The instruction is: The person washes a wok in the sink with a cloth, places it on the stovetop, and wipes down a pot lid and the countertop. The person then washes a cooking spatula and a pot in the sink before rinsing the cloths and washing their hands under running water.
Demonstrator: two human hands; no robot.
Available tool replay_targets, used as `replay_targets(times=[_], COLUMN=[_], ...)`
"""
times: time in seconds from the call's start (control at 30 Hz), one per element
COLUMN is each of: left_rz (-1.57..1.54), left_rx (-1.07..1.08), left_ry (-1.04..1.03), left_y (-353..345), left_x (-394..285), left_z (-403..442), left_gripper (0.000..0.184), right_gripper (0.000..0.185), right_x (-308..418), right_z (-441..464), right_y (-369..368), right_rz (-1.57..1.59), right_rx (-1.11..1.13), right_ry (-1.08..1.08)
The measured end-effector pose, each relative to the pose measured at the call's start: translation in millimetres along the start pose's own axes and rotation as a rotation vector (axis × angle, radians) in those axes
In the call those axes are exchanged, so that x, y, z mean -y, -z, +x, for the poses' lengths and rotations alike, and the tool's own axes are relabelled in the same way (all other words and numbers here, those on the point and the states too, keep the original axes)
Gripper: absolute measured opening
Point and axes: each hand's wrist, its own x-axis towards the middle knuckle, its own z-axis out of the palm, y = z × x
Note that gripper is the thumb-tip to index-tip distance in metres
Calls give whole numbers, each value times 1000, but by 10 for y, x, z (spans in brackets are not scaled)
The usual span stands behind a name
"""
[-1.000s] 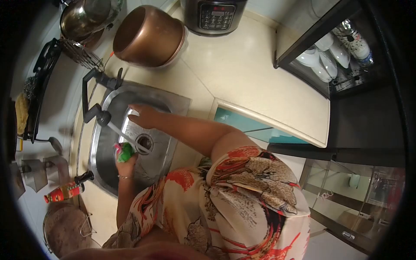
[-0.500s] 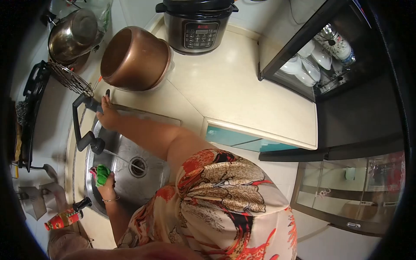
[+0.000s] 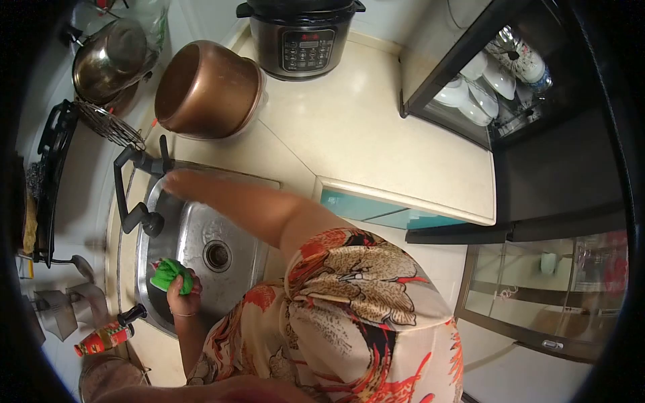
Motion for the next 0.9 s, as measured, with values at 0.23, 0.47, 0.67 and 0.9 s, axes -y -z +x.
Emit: replay_targets(times=[0.23, 0.47, 0.67, 0.9], left_rz=[-304, -477, -168, 306], left_rx=[484, 745, 331, 51], left_ry=[307, 265, 49, -31], left_y=[-321, -579, -716, -542], left_x=[186, 349, 262, 64], left_z=[-115, -65, -177, -82], left_gripper=[56, 55, 43, 32], right_gripper=[64, 74, 36, 19], right_x=[229, 626, 974, 983], right_z=[-1222, -1087, -1252, -1231], right_y=[-419, -614, -424, -654], right_rz=[394, 513, 343, 298], right_rx=[728, 1098, 905, 453], right_ry=[-214, 247, 175, 148])
